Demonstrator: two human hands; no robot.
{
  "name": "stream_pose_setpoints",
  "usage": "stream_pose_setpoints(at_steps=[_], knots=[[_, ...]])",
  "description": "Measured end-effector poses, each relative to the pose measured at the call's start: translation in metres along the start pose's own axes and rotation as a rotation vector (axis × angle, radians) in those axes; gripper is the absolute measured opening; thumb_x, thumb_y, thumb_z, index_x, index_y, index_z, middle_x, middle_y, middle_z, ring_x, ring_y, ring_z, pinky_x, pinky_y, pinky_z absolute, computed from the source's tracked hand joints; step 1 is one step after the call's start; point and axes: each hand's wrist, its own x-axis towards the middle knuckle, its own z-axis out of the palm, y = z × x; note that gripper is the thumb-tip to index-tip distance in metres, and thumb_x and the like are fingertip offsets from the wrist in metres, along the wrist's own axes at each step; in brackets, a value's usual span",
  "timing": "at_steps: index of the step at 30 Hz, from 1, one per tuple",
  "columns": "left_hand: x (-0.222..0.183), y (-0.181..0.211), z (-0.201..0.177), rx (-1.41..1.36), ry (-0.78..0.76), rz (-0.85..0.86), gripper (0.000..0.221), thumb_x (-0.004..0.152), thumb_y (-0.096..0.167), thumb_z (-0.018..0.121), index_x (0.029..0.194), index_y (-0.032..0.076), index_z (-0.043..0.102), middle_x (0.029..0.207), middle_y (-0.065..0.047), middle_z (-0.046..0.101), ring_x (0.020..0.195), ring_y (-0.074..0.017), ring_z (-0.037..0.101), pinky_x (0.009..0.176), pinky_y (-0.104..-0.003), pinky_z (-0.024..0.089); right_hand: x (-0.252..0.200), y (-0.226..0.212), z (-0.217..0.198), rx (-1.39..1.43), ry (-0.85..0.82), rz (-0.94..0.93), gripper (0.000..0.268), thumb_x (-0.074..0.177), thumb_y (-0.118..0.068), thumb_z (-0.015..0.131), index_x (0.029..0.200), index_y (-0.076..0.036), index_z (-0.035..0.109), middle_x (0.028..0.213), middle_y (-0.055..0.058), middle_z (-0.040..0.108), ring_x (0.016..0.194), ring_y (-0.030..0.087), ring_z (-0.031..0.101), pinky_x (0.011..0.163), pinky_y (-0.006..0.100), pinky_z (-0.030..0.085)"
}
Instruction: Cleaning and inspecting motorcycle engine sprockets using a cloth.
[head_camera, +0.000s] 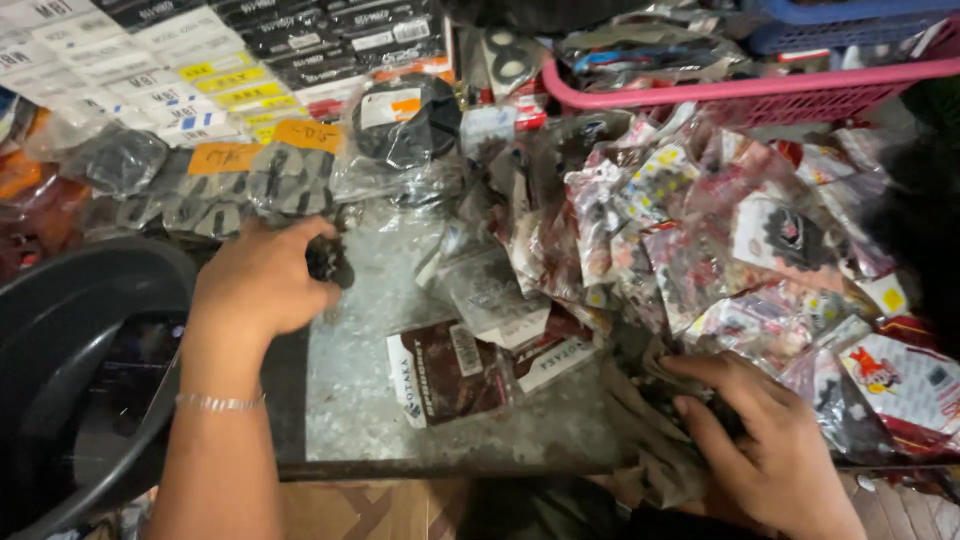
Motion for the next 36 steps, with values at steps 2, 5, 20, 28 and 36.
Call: stream_pose_setpoints(at_steps=[2,5,20,28,36], knots=[[0.020,-0.005,0.006,0.079,0.009,0.001,0.064,0.070,0.032,0.082,0.131,0.034,0.064,0.128,-0.022,0.063,0.118,-0.0420,0.062,0.096,-0.050,0.054,0.000,0.003,0.000,0.027,0.011,-0.039,0.034,0.081,-0.011,0.070,0.115,-0.009,0.071,0.105,0.012,0.076,0.100,0.028,0.075,0.085,0.037,0.056],[0.027,-0.009,0.017,0.090,-0.069,-0.086,0.062,0.074,0.030,0.078,0.134,0.034,0.062,0.133,-0.022,0.062,0.117,-0.0420,0.064,0.096,-0.050,0.055,-0.003,0.010,0.003,0.081,0.069,-0.041,0.033,0.083,-0.010,0.070,0.116,-0.009,0.071,0.104,0.012,0.076,0.098,0.027,0.075,0.085,0.036,0.055],[0.035,-0.016,0.036,-0.057,0.133,-0.103,0.050,0.071,0.046,0.085,0.117,0.027,0.078,0.109,-0.014,0.075,0.099,-0.0370,0.071,0.085,-0.049,0.057,-0.042,0.043,-0.024,0.724,0.617,0.124,0.046,0.104,-0.024,0.058,0.143,-0.002,0.047,0.130,0.011,0.064,0.119,0.019,0.067,0.106,0.032,0.055],[0.005,0.021,0.023,-0.306,0.139,0.015,0.048,0.068,0.031,0.091,0.113,0.019,0.078,0.095,-0.016,0.078,0.085,-0.0289,0.077,0.079,-0.040,0.058,-0.063,0.124,-0.020,0.591,0.733,0.105,0.045,0.107,-0.026,0.057,0.144,-0.001,0.048,0.132,0.012,0.061,0.119,0.020,0.063,0.107,0.030,0.051],[-0.074,0.140,0.009,-0.172,-0.169,0.715,0.062,0.061,0.039,0.094,0.119,0.025,0.078,0.118,-0.006,0.067,0.102,-0.0279,0.065,0.084,-0.044,0.052,-0.068,0.136,-0.008,0.228,0.845,-0.063,0.031,0.115,-0.010,0.063,0.139,0.005,0.050,0.129,0.014,0.058,0.118,0.020,0.059,0.111,0.028,0.047]])
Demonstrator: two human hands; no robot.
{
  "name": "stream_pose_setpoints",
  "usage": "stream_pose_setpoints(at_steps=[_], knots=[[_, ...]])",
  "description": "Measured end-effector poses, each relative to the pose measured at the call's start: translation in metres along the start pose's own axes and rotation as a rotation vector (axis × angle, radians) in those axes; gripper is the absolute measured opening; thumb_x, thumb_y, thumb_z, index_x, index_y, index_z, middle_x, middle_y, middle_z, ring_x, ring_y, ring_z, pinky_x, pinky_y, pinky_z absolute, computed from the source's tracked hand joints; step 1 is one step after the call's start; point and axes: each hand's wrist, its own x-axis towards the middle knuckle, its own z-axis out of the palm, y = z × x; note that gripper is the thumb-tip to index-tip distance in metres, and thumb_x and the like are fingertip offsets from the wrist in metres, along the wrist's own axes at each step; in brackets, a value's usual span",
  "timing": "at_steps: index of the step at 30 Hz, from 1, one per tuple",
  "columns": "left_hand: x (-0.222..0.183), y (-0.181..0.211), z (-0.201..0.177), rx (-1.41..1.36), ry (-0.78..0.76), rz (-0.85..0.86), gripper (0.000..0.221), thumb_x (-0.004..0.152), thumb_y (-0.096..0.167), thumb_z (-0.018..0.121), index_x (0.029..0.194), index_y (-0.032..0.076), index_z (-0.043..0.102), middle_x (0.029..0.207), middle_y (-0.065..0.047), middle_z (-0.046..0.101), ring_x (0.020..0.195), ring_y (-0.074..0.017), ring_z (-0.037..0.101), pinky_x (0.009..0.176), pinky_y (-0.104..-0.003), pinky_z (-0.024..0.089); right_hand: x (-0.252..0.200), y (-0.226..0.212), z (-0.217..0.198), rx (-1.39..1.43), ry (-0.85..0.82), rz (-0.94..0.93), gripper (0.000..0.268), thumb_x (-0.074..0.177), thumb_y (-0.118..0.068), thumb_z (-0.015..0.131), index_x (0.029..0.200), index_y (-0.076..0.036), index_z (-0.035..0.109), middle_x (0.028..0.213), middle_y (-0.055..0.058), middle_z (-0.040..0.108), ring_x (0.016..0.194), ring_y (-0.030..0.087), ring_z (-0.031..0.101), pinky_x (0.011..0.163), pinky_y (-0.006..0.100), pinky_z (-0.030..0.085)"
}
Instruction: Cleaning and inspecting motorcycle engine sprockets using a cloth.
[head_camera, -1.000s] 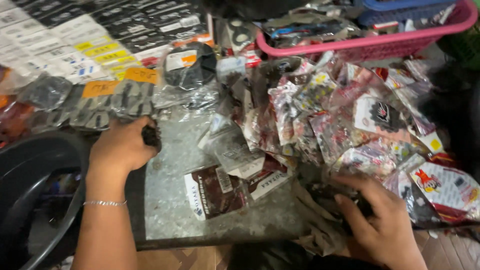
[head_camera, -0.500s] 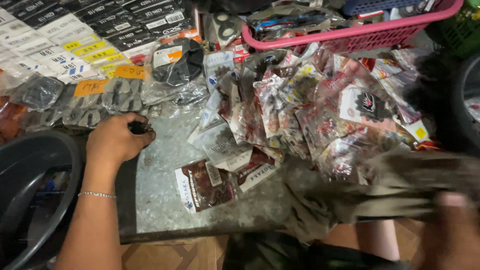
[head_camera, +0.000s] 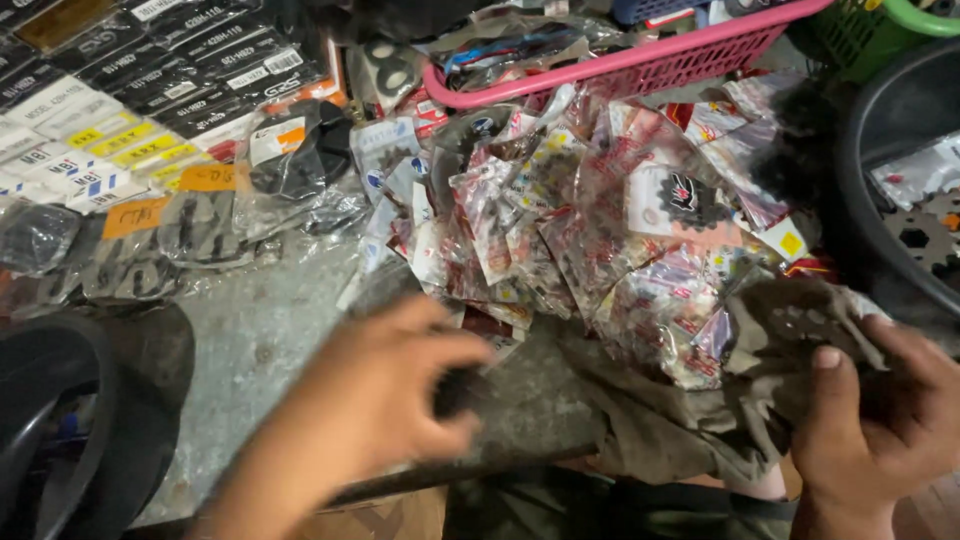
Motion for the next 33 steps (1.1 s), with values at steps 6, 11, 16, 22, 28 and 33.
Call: stream_pose_setpoints(at_steps=[6,11,16,22,28,33], knots=[[0.030,0.069,0.022,0.163,-0.162,0.392,0.042,0.061,0.025,0.087,0.101,0.017,0.076,0.107,-0.016,0.063,0.105,-0.0399,0.063,0.079,-0.051,0.055,0.025,-0.030,0.003,0.007,-0.020,-0.013,0.034,0.110,0.006,0.070,0.139,0.007,0.053,0.130,0.012,0.058,0.118,0.015,0.059,0.109,0.026,0.047],[0.043,0.070,0.039,0.376,-0.377,0.350,0.046,0.066,0.022,0.084,0.110,0.016,0.073,0.111,-0.018,0.063,0.110,-0.0428,0.061,0.076,-0.050,0.057,0.019,-0.026,0.002,0.002,-0.028,0.018,0.032,0.108,0.006,0.071,0.135,0.008,0.054,0.130,0.014,0.057,0.120,0.017,0.057,0.114,0.028,0.048],[0.033,0.066,0.049,0.282,-0.186,0.327,0.055,0.067,0.015,0.081,0.120,0.019,0.070,0.119,-0.021,0.059,0.111,-0.0436,0.060,0.071,-0.050,0.058,0.022,-0.041,0.011,0.011,-0.039,0.036,0.033,0.104,0.004,0.070,0.134,0.006,0.056,0.132,0.015,0.063,0.121,0.017,0.064,0.108,0.027,0.051],[0.023,0.055,0.034,0.055,-0.208,0.288,0.070,0.070,0.027,0.083,0.135,0.015,0.061,0.128,-0.022,0.054,0.112,-0.0427,0.057,0.084,-0.052,0.053,0.015,-0.029,0.006,-0.123,-0.072,-0.022,0.030,0.105,0.004,0.072,0.132,0.008,0.059,0.130,0.017,0.064,0.116,0.018,0.064,0.104,0.026,0.053],[0.015,0.041,0.022,0.115,-0.192,0.513,0.063,0.069,0.015,0.072,0.131,0.014,0.063,0.134,-0.018,0.054,0.123,-0.0411,0.054,0.093,-0.047,0.052,0.018,-0.034,0.006,-0.184,-0.083,-0.038,0.027,0.107,0.001,0.073,0.132,0.007,0.063,0.126,0.017,0.066,0.109,0.017,0.065,0.098,0.025,0.053],[0.018,0.033,0.030,0.162,-0.188,0.589,0.042,0.083,0.008,0.062,0.123,0.019,0.066,0.140,-0.014,0.053,0.126,-0.0406,0.052,0.090,-0.046,0.054,0.013,-0.027,0.004,-0.218,-0.091,-0.095,0.030,0.104,-0.001,0.071,0.133,0.006,0.063,0.128,0.017,0.068,0.109,0.018,0.065,0.100,0.025,0.054]])
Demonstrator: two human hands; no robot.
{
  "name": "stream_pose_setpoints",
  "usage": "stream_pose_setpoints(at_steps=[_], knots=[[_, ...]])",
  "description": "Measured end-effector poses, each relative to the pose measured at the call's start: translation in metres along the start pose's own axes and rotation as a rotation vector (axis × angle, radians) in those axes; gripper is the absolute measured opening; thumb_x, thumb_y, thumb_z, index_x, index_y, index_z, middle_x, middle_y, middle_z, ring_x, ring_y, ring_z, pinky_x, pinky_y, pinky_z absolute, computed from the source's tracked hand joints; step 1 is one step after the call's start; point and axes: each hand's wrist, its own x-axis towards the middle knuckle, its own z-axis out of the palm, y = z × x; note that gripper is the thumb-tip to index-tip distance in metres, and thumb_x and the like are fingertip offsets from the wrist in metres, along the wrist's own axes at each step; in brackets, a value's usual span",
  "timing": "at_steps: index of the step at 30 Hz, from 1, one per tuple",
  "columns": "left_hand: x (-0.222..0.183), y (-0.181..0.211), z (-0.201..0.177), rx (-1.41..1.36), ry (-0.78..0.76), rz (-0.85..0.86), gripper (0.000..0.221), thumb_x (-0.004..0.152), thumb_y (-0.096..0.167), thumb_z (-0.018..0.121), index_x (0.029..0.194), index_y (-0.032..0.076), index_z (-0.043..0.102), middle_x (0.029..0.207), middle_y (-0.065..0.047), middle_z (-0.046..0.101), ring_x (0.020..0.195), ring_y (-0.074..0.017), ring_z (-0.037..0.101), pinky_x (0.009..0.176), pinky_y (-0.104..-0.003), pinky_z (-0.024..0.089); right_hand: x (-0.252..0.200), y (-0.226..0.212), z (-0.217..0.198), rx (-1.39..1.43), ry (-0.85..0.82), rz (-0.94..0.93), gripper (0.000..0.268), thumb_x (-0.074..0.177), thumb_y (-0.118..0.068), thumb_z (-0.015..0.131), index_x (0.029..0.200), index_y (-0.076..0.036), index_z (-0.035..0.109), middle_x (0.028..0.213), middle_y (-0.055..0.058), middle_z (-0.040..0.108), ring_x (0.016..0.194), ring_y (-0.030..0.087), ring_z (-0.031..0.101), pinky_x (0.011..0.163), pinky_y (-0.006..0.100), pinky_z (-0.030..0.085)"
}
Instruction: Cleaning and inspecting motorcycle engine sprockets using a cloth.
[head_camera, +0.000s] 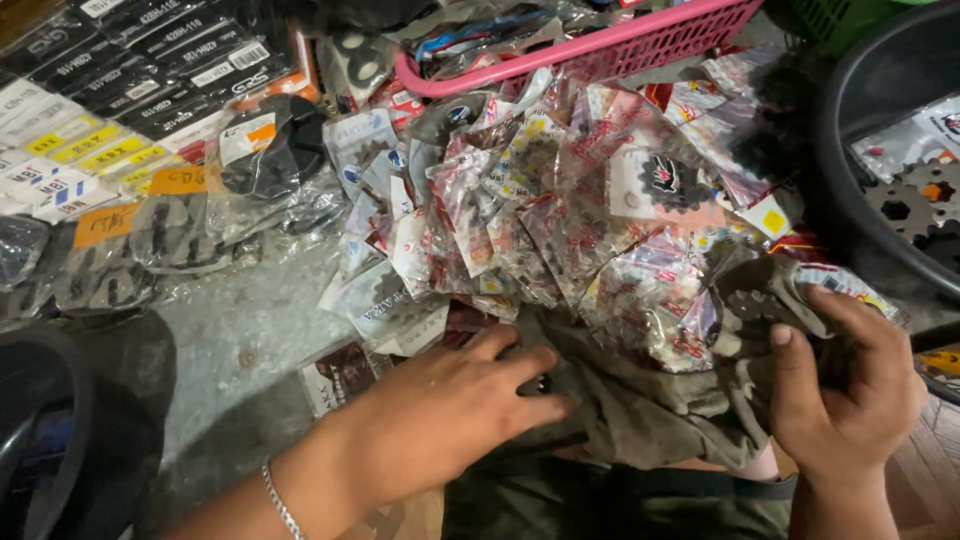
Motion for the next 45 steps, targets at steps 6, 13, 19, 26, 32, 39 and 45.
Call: stream_pose_setpoints(at_steps=[6,13,19,26,32,39,45], knots=[[0.006,-0.005,-0.003,0.011,0.078,0.134,0.052,0.076,0.006,0.061,0.126,0.019,0.068,0.140,-0.016,0.054,0.117,-0.0420,0.055,0.076,-0.045,0.056,-0.001,0.002,-0.002,-0.031,-0.016,-0.022,0.026,0.105,-0.002,0.071,0.128,0.005,0.061,0.122,0.016,0.066,0.106,0.018,0.067,0.100,0.025,0.055],[0.011,-0.006,0.002,0.093,-0.025,0.115,0.038,0.077,0.018,0.065,0.114,0.017,0.070,0.120,-0.010,0.061,0.108,-0.0350,0.064,0.077,-0.045,0.057,0.001,0.001,-0.002,-0.093,-0.015,-0.051,0.026,0.105,-0.003,0.072,0.128,0.003,0.063,0.124,0.016,0.069,0.106,0.021,0.070,0.098,0.026,0.055],[0.020,-0.007,0.012,0.006,-0.002,0.061,0.018,0.085,0.016,0.062,0.100,0.017,0.073,0.114,-0.015,0.063,0.104,-0.0395,0.065,0.074,-0.046,0.057,-0.003,0.006,-0.002,-0.094,-0.035,-0.071,0.026,0.106,-0.003,0.072,0.129,0.003,0.062,0.121,0.016,0.067,0.106,0.020,0.068,0.100,0.026,0.056],[0.021,-0.001,0.003,0.156,-0.100,0.074,0.013,0.085,0.017,0.063,0.094,0.016,0.071,0.111,-0.013,0.065,0.096,-0.0355,0.069,0.067,-0.046,0.059,-0.004,0.008,0.000,-0.067,-0.020,-0.023,0.026,0.106,-0.003,0.072,0.129,0.004,0.063,0.118,0.016,0.066,0.102,0.019,0.067,0.097,0.025,0.055],[0.027,-0.002,0.011,0.130,-0.051,0.108,0.008,0.080,0.015,0.065,0.078,0.013,0.073,0.102,-0.009,0.069,0.090,-0.0354,0.070,0.068,-0.047,0.059,0.000,0.002,0.000,-0.127,-0.030,-0.065,0.025,0.105,-0.001,0.073,0.128,0.004,0.064,0.117,0.016,0.067,0.098,0.019,0.067,0.092,0.025,0.055],[0.033,-0.003,0.017,0.165,0.003,0.129,0.009,0.078,0.014,0.067,0.074,0.010,0.074,0.099,-0.009,0.070,0.091,-0.0367,0.071,0.067,-0.047,0.061,0.003,-0.003,0.001,-0.113,-0.038,-0.039,0.029,0.103,-0.003,0.073,0.131,0.004,0.067,0.118,0.016,0.071,0.099,0.018,0.071,0.088,0.025,0.055],[0.033,0.000,0.015,0.145,0.027,0.131,0.008,0.073,0.014,0.069,0.070,0.009,0.074,0.099,-0.008,0.071,0.091,-0.0379,0.071,0.067,-0.048,0.061,0.004,-0.002,0.000,-0.098,-0.034,-0.089,0.024,0.106,-0.001,0.071,0.128,0.003,0.062,0.121,0.016,0.071,0.103,0.019,0.071,0.094,0.025,0.055]])
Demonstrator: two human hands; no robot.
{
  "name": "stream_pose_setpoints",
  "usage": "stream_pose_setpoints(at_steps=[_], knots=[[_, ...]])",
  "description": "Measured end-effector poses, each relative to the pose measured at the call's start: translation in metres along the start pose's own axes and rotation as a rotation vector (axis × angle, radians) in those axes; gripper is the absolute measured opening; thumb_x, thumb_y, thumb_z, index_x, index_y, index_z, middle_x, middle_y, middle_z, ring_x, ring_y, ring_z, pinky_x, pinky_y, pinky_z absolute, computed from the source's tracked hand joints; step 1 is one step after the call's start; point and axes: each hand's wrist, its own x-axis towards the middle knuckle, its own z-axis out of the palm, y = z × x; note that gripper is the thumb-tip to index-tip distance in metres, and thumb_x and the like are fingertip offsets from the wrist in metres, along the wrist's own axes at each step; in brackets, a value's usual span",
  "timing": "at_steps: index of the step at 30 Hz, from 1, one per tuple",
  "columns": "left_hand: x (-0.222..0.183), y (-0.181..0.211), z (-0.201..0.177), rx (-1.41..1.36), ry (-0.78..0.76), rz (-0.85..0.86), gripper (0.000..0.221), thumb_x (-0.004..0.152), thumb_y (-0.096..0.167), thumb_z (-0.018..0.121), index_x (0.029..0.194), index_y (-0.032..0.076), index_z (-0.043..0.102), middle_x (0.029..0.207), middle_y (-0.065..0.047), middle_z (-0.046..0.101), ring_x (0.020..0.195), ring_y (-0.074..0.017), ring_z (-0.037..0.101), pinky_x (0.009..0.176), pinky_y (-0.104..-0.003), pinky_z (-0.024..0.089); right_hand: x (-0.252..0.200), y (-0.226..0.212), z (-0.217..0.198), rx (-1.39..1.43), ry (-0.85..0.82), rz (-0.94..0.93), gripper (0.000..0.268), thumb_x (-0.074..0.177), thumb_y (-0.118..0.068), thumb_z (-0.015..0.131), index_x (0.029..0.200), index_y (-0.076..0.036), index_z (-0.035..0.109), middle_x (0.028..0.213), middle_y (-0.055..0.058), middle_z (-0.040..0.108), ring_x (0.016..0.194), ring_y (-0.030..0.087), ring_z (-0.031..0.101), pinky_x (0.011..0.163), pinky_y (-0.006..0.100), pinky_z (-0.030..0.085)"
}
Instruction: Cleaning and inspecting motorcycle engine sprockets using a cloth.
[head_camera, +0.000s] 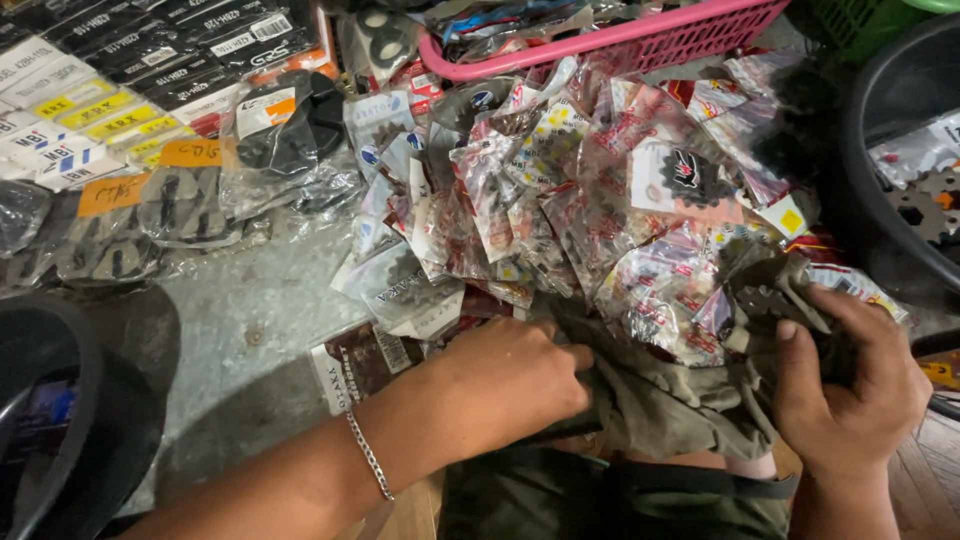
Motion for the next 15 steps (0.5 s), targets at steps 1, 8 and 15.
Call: stream_pose_setpoints(at_steps=[1,8,15], knots=[[-0.001,0.001,-0.001,0.022,-0.035,-0.014,0.009,0.076,0.014,0.068,0.073,0.009,0.074,0.102,-0.008,0.070,0.093,-0.0367,0.071,0.068,-0.047,0.061,0.000,0.000,0.000,-0.018,-0.008,0.014,0.025,0.105,-0.001,0.071,0.129,0.004,0.065,0.117,0.017,0.072,0.098,0.019,0.071,0.090,0.025,0.054],[-0.015,0.006,-0.017,-0.114,0.213,0.054,0.022,0.080,0.016,0.061,0.099,0.012,0.072,0.112,-0.014,0.064,0.102,-0.0382,0.066,0.061,-0.048,0.055,0.003,-0.003,0.001,-0.051,-0.018,0.009,0.026,0.102,0.001,0.071,0.128,0.004,0.069,0.111,0.018,0.072,0.091,0.021,0.069,0.085,0.026,0.053],[-0.006,0.005,-0.018,-0.051,-0.082,-0.019,0.011,0.084,0.017,0.063,0.082,0.012,0.072,0.104,-0.010,0.065,0.096,-0.0341,0.067,0.070,-0.046,0.058,-0.002,0.006,0.001,-0.014,-0.022,-0.022,0.021,0.105,0.001,0.071,0.125,0.002,0.065,0.113,0.016,0.071,0.093,0.021,0.067,0.085,0.025,0.051]])
